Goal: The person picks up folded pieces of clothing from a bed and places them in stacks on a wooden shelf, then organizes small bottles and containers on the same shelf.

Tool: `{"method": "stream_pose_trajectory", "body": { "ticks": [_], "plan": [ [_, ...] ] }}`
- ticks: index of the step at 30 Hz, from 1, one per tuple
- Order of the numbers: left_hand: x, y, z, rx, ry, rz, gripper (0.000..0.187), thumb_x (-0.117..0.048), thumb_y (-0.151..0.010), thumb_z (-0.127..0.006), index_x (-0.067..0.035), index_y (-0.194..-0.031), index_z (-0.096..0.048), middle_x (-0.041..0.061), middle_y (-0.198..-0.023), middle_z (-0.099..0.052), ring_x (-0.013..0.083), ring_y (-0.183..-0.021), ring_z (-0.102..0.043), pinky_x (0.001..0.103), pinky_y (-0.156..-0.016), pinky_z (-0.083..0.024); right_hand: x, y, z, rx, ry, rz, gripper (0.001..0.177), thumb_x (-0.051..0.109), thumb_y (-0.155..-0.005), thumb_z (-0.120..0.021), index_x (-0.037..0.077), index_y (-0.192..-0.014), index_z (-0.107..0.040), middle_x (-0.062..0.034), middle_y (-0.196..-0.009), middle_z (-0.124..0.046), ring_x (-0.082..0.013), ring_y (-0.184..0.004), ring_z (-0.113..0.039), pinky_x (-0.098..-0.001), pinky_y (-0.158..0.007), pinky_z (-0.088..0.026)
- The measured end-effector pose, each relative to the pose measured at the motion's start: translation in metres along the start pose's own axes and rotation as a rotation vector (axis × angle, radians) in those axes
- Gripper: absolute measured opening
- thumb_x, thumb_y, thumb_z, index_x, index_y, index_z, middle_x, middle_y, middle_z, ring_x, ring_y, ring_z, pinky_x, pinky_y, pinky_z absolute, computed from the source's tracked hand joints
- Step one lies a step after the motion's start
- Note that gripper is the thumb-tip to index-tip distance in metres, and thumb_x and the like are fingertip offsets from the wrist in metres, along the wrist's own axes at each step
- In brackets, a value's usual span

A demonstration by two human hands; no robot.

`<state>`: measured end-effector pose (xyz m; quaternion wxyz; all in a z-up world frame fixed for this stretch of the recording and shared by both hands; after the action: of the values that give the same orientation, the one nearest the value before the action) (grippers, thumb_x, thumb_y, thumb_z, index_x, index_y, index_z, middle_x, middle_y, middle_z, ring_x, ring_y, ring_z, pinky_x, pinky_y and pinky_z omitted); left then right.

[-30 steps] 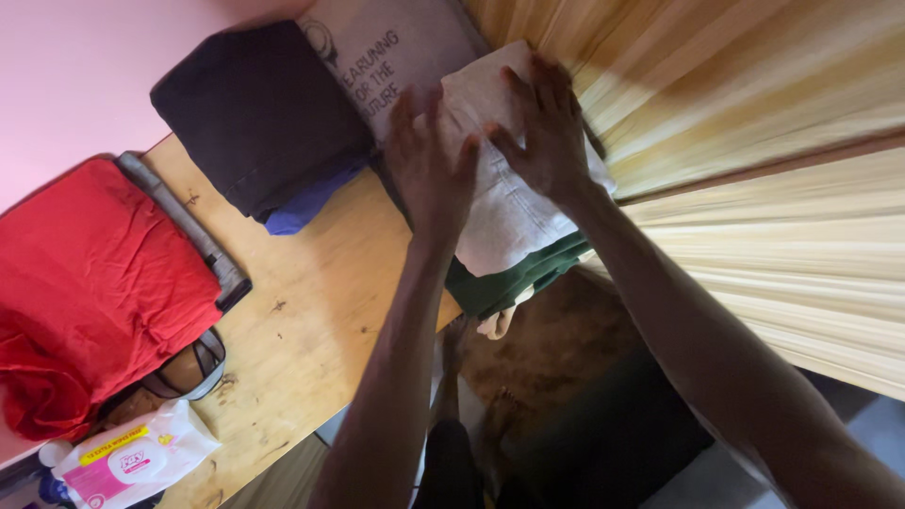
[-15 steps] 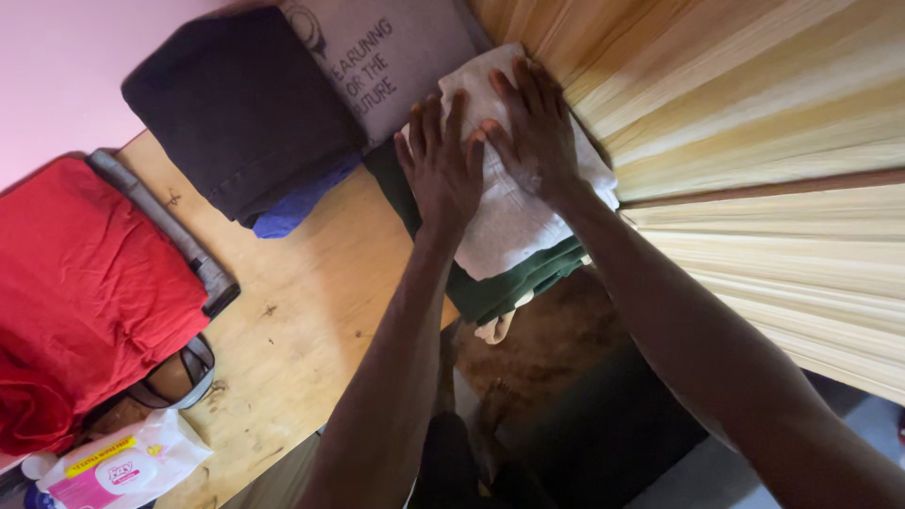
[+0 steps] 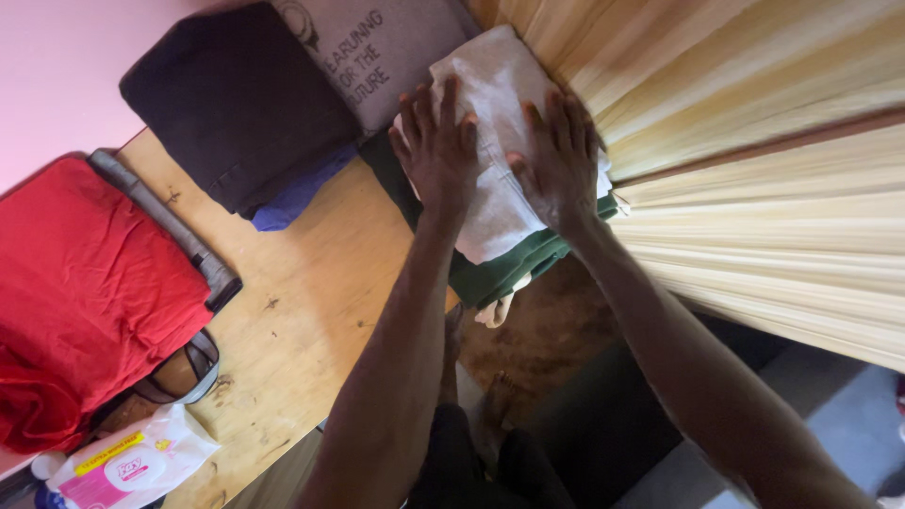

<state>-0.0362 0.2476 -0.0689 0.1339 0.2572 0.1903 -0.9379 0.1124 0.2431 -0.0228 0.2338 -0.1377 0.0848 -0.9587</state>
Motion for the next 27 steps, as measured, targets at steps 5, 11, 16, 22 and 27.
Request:
{"method": "stream_pose_trajectory", "body": {
  "ticks": [5, 11, 16, 22, 27],
  "plan": [
    [0.001, -0.001, -0.001, 0.030, -0.006, 0.027, 0.047, -0.045, -0.091, -0.038, -0.026, -0.134, -0.039, 0.007, -0.137, -0.039, 0.0299, -0.131, -0.031, 0.056, -0.103, -0.026, -0.006, 0.020, -0.007, 0.047, 0.005, -0.106, 0.064, 0.050, -0.091, -0.041, 0.008, -0.139, -0.035, -0.0225, -0.145, -0.024, -0.0407, -0.134, -0.019, -0.0513, -0.109, -0.013],
    [0.000, -0.001, -0.003, -0.020, -0.016, -0.013, 0.048, -0.046, -0.093, -0.037, -0.025, -0.136, -0.037, 0.008, -0.138, -0.039, 0.0312, -0.131, -0.031, 0.057, -0.103, -0.028, -0.014, 0.011, -0.016, 0.063, -0.030, -0.096, 0.066, 0.052, -0.094, -0.038, 0.007, -0.141, -0.031, -0.0220, -0.147, -0.021, -0.0388, -0.137, -0.016, -0.0506, -0.110, -0.012],
    [-0.003, -0.009, 0.001, 0.045, -0.055, -0.001, 0.049, -0.049, -0.092, -0.037, -0.027, -0.136, -0.036, 0.010, -0.137, -0.038, 0.0327, -0.131, -0.030, 0.058, -0.101, -0.026, -0.014, 0.028, -0.003, -0.025, -0.075, -0.179, 0.070, 0.054, -0.093, -0.040, 0.006, -0.141, -0.028, -0.0214, -0.147, -0.020, -0.0372, -0.137, -0.016, -0.0485, -0.112, -0.014],
    [0.017, 0.028, 0.032, -0.085, 0.269, 0.072, 0.059, -0.049, -0.091, -0.044, -0.014, -0.137, -0.034, 0.019, -0.141, -0.034, 0.0333, -0.134, -0.029, 0.049, -0.109, -0.023, 0.002, 0.141, -0.022, -0.147, -0.571, -0.869, 0.091, 0.067, -0.080, -0.040, 0.008, -0.144, -0.013, -0.0189, -0.149, -0.012, -0.0328, -0.138, -0.012, -0.0482, -0.109, -0.014],
    [0.059, 0.139, 0.008, -0.193, 0.897, 0.653, 0.059, -0.031, -0.093, -0.052, 0.002, -0.137, -0.028, 0.017, -0.140, -0.033, 0.0277, -0.132, -0.030, 0.035, -0.107, -0.023, 0.030, 0.198, -0.100, 0.217, -1.592, -1.362, 0.086, 0.071, -0.069, -0.035, 0.019, -0.137, -0.024, -0.0064, -0.135, -0.033, -0.0261, -0.120, -0.034, -0.0496, -0.091, -0.032]
  ]
}}
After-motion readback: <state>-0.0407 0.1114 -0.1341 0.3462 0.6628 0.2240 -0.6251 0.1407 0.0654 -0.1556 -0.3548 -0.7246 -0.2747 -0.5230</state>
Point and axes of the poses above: each hand's wrist, its own y-axis away from the middle knuckle, its own z-axis out of the back of the hand, x = y × z, the point moved 4 cm from there along -y, towards the middle knuckle
